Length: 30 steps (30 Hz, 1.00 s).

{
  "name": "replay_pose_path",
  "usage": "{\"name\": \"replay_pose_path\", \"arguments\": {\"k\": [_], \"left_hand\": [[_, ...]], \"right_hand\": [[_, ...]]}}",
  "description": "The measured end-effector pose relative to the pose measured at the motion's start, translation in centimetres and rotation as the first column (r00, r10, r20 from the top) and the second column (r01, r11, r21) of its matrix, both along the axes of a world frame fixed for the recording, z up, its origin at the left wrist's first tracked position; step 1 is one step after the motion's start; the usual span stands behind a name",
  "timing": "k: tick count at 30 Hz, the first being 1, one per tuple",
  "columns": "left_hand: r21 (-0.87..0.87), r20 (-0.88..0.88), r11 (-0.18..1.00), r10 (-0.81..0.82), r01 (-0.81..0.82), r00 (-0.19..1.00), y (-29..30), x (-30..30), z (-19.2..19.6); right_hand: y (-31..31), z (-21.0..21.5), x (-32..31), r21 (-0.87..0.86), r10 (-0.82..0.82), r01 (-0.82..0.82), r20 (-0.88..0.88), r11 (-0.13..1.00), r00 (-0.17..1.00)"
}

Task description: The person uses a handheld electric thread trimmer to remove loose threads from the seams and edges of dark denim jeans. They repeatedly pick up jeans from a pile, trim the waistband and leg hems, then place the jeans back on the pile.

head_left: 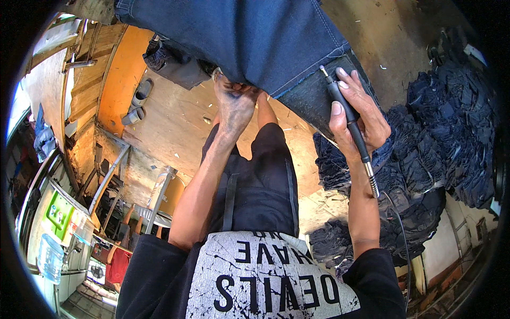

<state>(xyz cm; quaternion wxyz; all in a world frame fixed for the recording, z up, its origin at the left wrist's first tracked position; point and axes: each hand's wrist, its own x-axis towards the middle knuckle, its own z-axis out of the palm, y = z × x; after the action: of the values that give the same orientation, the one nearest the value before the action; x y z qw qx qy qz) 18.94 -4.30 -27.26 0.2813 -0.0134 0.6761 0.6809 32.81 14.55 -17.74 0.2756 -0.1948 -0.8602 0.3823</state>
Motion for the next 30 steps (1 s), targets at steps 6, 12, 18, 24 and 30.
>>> {"name": "replay_pose_path", "arguments": {"k": [6, 12, 18, 24, 30], "left_hand": [[-0.018, -0.025, 0.996, -0.091, 0.091, 0.995, -0.8, -0.4, -1.1], [0.066, 0.004, 0.998, -0.009, 0.009, 1.0, 0.0, 0.0, -0.7], [0.047, 0.028, 0.999, -0.017, 0.015, 0.999, 0.5, -0.1, 0.9], [0.043, 0.029, 0.998, -0.036, 0.034, 0.999, 0.0, 0.1, 0.4], [0.025, -0.074, 0.996, -0.083, 0.085, 0.994, -0.8, 0.0, -1.2]], "right_hand": [[0.0, 0.3, -0.1, -0.018, -0.048, 0.048, 0.024, 0.999, 0.999], [0.0, 0.4, -0.1, -0.013, -0.07, 0.071, 0.027, 0.997, 0.997], [0.1, 0.5, -0.2, -0.006, -0.041, 0.041, 0.021, 0.999, 0.999], [0.0, 0.3, -0.1, -0.01, -0.008, 0.008, 0.002, 1.0, 1.0], [0.1, -0.2, 0.1, 0.015, 0.057, -0.056, -0.037, 0.998, 0.998]]}}
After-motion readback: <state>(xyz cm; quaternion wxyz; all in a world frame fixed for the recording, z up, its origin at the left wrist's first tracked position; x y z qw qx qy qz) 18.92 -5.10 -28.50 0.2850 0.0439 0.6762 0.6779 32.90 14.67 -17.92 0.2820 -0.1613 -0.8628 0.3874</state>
